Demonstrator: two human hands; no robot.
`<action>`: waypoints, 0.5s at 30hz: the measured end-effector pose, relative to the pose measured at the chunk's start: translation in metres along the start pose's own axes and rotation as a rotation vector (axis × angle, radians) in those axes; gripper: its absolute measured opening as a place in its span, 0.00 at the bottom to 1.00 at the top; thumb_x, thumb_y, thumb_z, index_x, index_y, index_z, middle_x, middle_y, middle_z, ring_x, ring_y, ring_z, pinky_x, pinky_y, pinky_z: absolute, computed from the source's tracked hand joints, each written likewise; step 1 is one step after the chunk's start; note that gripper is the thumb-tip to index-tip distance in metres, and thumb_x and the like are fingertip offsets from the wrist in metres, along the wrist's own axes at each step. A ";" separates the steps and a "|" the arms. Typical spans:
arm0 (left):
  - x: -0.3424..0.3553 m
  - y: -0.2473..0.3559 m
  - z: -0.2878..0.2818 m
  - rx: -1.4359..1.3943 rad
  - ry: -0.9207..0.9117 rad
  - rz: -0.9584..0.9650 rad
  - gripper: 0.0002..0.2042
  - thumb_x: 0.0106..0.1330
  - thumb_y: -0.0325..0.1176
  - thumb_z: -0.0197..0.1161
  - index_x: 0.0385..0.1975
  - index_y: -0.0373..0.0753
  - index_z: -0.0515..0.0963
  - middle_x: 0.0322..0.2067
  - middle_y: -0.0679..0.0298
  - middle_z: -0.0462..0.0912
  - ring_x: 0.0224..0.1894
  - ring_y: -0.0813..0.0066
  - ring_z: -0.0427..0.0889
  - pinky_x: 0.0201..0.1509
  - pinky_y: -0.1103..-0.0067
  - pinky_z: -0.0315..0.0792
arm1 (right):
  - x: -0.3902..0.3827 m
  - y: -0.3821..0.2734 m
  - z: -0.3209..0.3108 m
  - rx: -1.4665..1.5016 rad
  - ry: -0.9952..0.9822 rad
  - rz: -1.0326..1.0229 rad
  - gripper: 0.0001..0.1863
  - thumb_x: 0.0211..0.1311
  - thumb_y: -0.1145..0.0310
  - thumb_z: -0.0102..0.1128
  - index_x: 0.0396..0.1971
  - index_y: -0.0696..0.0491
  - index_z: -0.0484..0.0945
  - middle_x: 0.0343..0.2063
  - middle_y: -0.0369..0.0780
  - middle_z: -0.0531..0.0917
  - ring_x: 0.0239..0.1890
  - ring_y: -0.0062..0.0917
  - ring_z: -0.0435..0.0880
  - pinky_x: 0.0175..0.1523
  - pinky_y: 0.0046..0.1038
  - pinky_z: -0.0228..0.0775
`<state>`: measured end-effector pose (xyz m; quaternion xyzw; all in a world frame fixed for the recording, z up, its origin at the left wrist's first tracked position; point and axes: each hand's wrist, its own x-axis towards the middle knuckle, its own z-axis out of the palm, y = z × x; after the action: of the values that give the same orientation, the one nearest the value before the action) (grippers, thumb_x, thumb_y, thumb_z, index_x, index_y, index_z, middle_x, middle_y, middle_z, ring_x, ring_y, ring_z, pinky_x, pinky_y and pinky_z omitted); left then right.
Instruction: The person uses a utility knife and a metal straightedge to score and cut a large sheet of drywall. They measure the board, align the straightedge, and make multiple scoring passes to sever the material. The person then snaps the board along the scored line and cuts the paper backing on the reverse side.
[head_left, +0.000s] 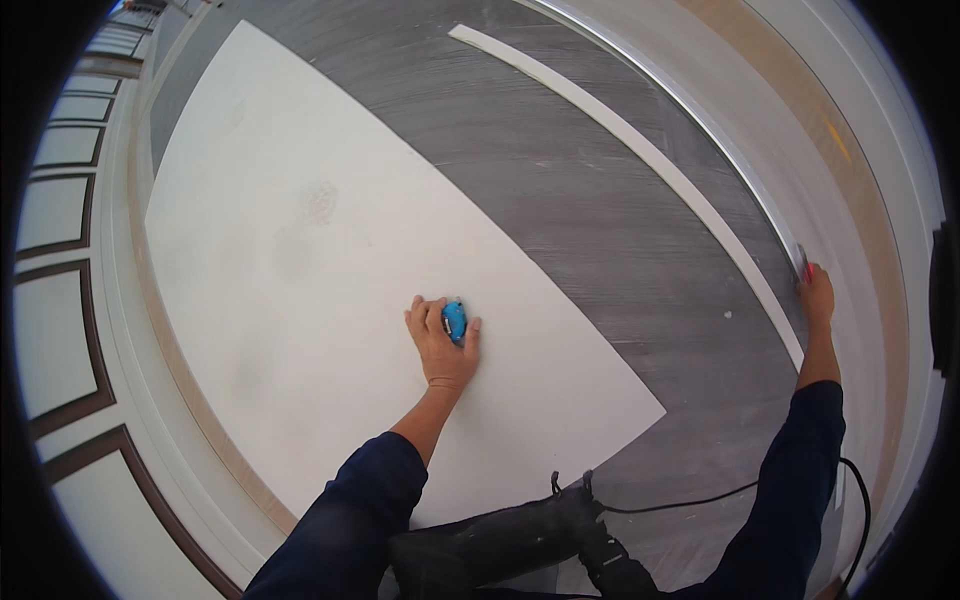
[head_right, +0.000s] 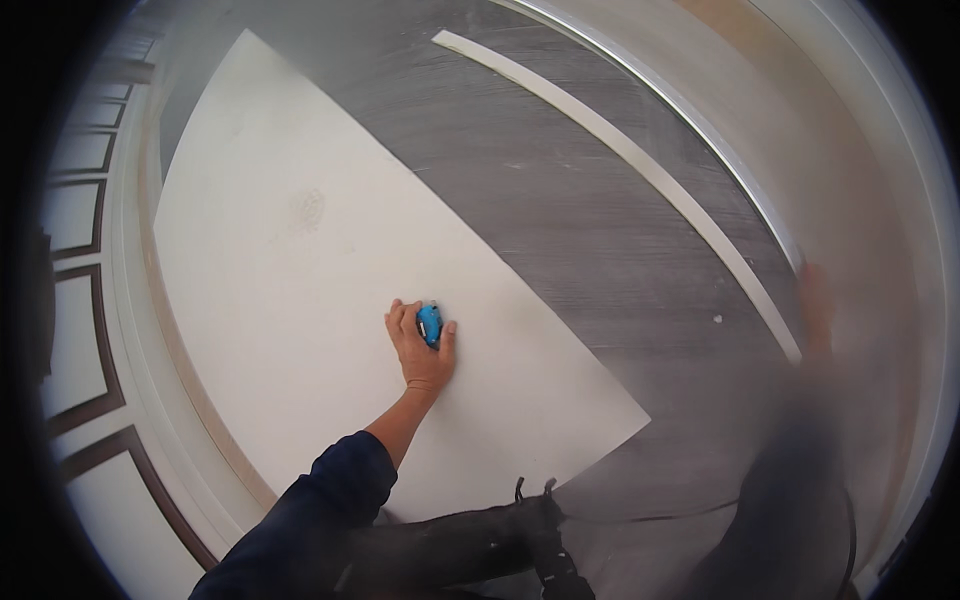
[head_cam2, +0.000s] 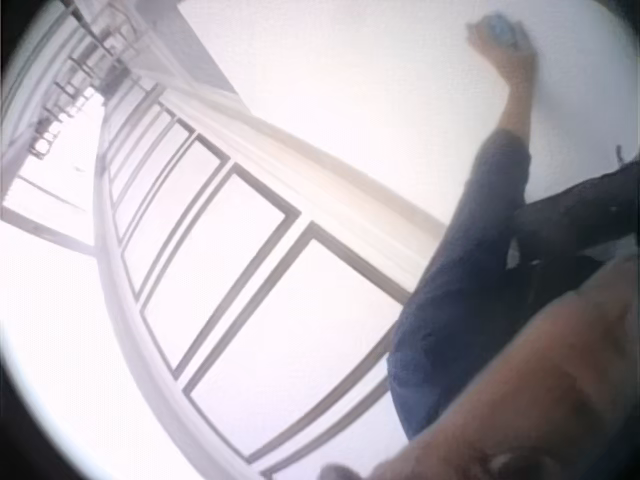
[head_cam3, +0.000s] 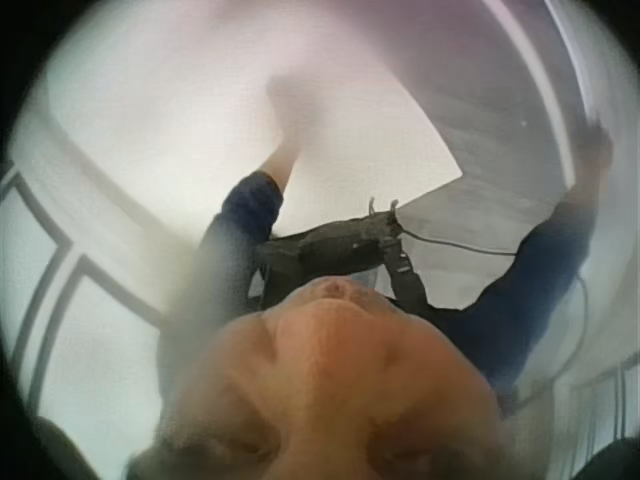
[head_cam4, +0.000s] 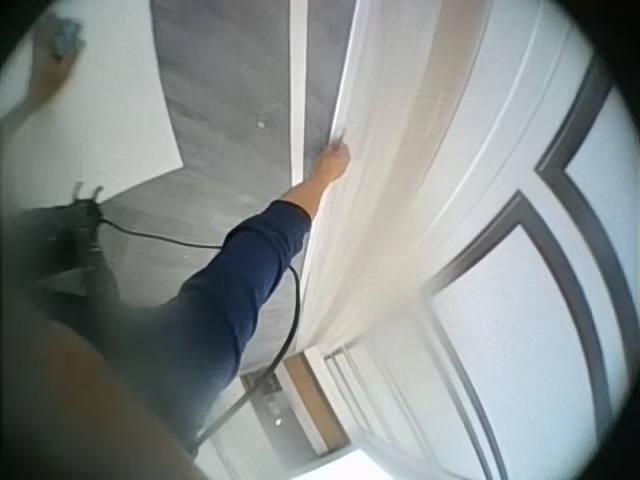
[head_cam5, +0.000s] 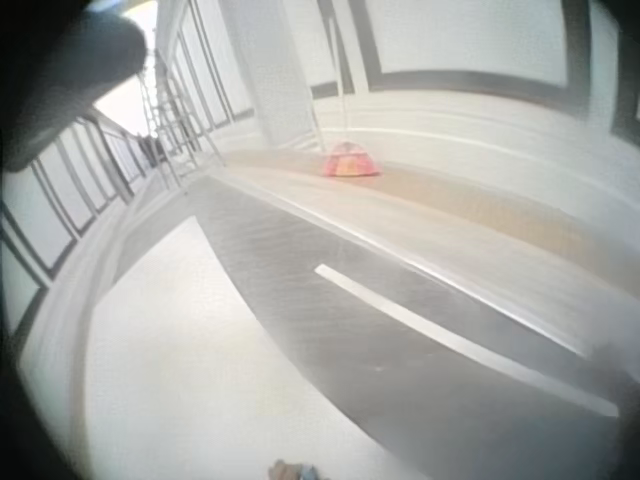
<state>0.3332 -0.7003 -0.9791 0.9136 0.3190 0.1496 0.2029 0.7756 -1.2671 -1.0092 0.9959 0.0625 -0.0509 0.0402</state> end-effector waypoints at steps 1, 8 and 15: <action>-0.003 -0.002 -0.005 0.011 -0.002 -0.006 0.28 0.60 0.39 0.69 0.58 0.38 0.66 0.56 0.51 0.65 0.70 0.41 0.56 0.75 0.47 0.44 | -0.005 -0.009 -0.006 0.004 -0.028 -0.036 0.25 0.53 0.71 0.66 0.54 0.52 0.75 0.46 0.48 0.81 0.51 0.45 0.80 0.55 0.43 0.73; -0.003 -0.001 -0.010 -0.013 0.026 0.006 0.29 0.60 0.40 0.69 0.59 0.40 0.67 0.56 0.52 0.65 0.69 0.41 0.57 0.74 0.46 0.45 | -0.133 -0.056 -0.109 0.093 -0.053 -0.241 0.21 0.52 0.73 0.67 0.48 0.53 0.73 0.39 0.48 0.80 0.43 0.45 0.82 0.47 0.40 0.73; 0.001 0.005 -0.015 -0.110 0.028 -0.017 0.28 0.58 0.37 0.72 0.57 0.41 0.69 0.55 0.53 0.67 0.69 0.44 0.59 0.75 0.48 0.47 | -0.385 -0.123 -0.177 0.015 -0.275 -0.124 0.22 0.51 0.76 0.66 0.47 0.53 0.70 0.36 0.48 0.81 0.40 0.47 0.84 0.45 0.43 0.73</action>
<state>0.3301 -0.6990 -0.9639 0.8962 0.3207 0.1778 0.2497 0.3968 -1.1765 -0.8020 0.9741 0.1175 -0.1895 0.0377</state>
